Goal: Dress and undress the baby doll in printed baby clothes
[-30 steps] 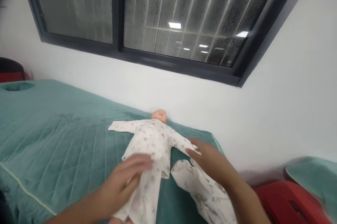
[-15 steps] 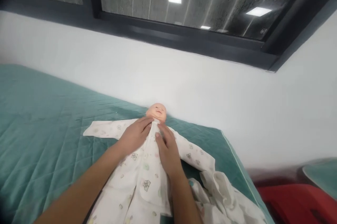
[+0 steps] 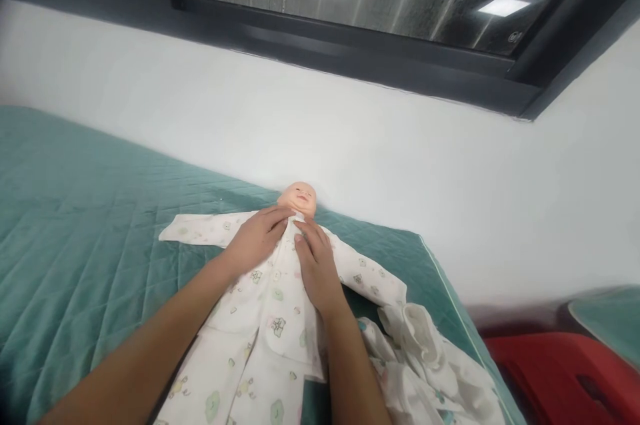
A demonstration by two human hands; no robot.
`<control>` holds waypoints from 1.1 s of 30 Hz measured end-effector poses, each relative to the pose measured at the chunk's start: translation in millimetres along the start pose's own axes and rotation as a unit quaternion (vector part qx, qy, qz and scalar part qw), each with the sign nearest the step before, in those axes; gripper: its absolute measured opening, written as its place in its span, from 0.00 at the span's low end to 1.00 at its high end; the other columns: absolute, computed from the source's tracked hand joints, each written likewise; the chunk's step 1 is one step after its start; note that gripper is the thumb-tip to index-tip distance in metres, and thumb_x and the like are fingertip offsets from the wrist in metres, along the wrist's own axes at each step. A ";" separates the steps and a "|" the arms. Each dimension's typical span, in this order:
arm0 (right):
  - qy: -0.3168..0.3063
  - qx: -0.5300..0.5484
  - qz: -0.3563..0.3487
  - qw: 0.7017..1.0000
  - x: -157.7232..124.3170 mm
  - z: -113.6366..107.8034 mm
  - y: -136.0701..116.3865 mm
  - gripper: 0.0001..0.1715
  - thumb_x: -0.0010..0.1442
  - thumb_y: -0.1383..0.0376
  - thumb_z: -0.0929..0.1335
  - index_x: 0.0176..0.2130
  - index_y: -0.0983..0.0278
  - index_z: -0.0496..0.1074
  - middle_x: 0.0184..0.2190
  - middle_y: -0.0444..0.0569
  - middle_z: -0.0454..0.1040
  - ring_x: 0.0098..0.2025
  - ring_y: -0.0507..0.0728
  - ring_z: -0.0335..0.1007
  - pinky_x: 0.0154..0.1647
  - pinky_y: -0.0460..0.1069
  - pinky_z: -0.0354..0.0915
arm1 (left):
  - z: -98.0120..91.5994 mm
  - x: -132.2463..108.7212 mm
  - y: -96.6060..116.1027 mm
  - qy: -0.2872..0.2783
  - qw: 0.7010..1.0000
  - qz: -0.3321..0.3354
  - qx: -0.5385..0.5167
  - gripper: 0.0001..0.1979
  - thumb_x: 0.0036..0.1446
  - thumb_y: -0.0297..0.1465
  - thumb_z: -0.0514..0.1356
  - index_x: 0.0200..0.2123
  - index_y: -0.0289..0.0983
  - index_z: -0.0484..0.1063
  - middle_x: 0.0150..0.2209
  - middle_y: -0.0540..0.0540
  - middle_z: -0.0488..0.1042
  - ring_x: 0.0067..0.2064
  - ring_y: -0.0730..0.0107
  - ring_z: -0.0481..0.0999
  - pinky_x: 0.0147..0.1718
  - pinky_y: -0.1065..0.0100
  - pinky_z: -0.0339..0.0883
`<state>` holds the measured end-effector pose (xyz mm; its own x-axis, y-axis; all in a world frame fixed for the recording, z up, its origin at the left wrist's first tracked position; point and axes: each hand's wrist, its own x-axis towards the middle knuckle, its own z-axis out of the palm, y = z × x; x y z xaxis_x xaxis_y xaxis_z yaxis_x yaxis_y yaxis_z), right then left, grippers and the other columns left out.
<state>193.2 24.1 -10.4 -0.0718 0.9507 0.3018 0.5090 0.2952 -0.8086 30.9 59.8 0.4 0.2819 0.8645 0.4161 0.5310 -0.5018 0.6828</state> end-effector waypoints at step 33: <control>0.019 0.019 -0.040 0.999 -51.8 8.2 -7.5 0.25 0.66 0.52 0.63 0.60 0.53 0.66 0.68 0.44 0.53 0.70 0.58 0.46 0.71 0.57 0.44 | -8.1 -36.3 0.6 0.007 0.997 0.022 -0.067 0.16 0.65 0.38 0.52 0.47 0.41 0.76 0.60 0.47 0.69 0.62 0.63 0.65 0.64 0.58 0.55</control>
<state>186.1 -26.6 -24.1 -0.0785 0.9194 0.3853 0.4693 0.3751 -0.7994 14.5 27.9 -9.4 0.2899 0.8418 0.4553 0.4063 -0.5390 0.7378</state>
